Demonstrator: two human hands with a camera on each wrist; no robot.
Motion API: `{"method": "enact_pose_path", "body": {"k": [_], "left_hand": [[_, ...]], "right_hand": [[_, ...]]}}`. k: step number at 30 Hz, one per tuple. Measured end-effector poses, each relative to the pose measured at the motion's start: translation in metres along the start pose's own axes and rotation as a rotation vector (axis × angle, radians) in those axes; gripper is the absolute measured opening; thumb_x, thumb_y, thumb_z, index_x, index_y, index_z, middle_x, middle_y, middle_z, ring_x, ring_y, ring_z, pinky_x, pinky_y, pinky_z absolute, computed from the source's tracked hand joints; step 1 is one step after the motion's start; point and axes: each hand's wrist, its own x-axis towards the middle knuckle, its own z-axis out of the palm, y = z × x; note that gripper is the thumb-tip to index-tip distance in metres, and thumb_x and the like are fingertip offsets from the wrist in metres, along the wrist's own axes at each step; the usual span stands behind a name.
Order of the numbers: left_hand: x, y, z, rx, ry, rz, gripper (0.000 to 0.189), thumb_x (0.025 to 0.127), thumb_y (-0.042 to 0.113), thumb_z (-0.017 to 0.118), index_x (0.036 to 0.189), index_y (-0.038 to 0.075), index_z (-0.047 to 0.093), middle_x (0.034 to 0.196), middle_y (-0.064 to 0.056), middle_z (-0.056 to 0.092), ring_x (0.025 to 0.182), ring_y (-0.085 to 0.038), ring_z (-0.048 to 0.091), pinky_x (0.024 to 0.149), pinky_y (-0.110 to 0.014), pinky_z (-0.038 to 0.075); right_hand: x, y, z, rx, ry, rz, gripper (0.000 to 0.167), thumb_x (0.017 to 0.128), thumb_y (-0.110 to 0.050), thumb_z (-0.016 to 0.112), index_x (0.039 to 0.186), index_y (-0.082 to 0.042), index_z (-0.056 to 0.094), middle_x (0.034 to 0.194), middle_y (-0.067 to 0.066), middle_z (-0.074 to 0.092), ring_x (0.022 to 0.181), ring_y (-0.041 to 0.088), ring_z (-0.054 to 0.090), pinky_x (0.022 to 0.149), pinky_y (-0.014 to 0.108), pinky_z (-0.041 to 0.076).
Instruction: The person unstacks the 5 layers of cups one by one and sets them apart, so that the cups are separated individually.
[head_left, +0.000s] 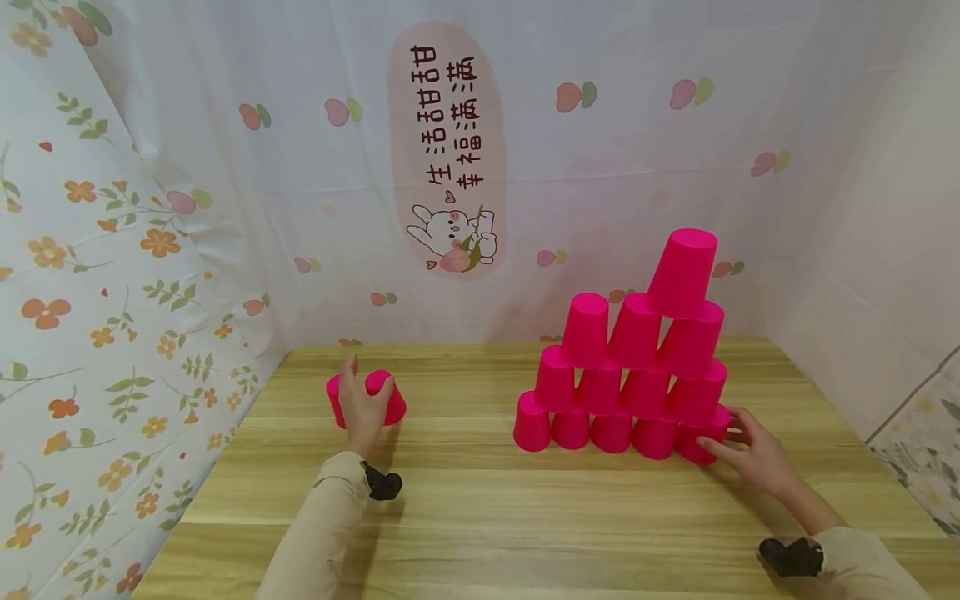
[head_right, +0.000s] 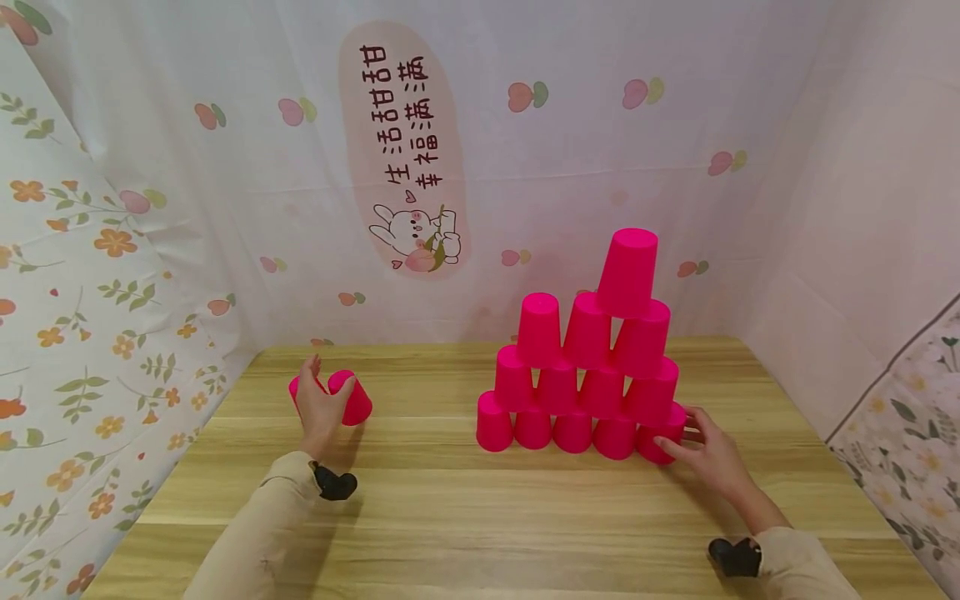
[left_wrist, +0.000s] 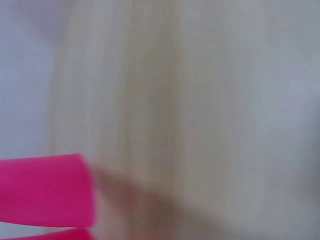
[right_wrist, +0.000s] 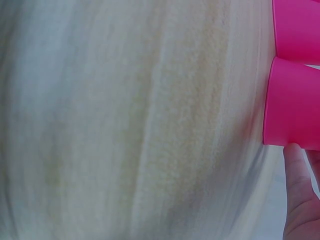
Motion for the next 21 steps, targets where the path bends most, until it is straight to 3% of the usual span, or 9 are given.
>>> {"method": "enact_pose_path", "body": {"k": [5,10,17,21], "left_hand": [[0.016,0.022,0.003,-0.036,-0.028,0.077,0.064,0.075,0.010,0.069,0.129,-0.001,0.036,0.129,-0.017,0.040,0.120,-0.030,0.035,0.098,-0.043,0.030],[0.024,0.054,0.019,-0.094,-0.081,0.179,0.061,0.076,0.008,0.069,0.127,-0.001,0.038,0.127,-0.016,0.042,0.118,-0.028,0.036,0.098,-0.040,0.030],[0.023,0.111,0.053,-0.099,-0.174,0.276,0.061,0.075,0.014,0.069,0.127,0.000,0.039,0.125,-0.014,0.046,0.115,-0.024,0.041,0.097,-0.036,0.031],[0.019,0.144,0.070,-0.153,-0.225,0.311,0.059,0.076,0.014,0.068,0.126,0.003,0.040,0.123,-0.011,0.047,0.114,-0.022,0.042,0.096,-0.034,0.032]], "right_hand": [[0.000,0.001,0.000,0.001,-0.002,0.001,0.052,0.081,-0.020,0.065,0.121,0.002,0.039,0.110,0.028,0.050,0.093,0.046,0.052,0.062,0.022,0.048],[0.000,0.001,0.000,-0.010,-0.001,0.002,0.053,0.081,-0.020,0.065,0.121,0.003,0.039,0.110,0.029,0.050,0.093,0.046,0.053,0.063,0.025,0.050],[0.000,0.000,0.001,-0.005,-0.004,-0.006,0.053,0.080,-0.020,0.065,0.120,0.003,0.039,0.109,0.029,0.050,0.092,0.046,0.053,0.065,0.034,0.051],[0.000,0.001,0.001,-0.008,0.001,-0.009,0.052,0.080,-0.019,0.065,0.120,0.003,0.039,0.109,0.028,0.051,0.092,0.045,0.053,0.065,0.032,0.051]]}}
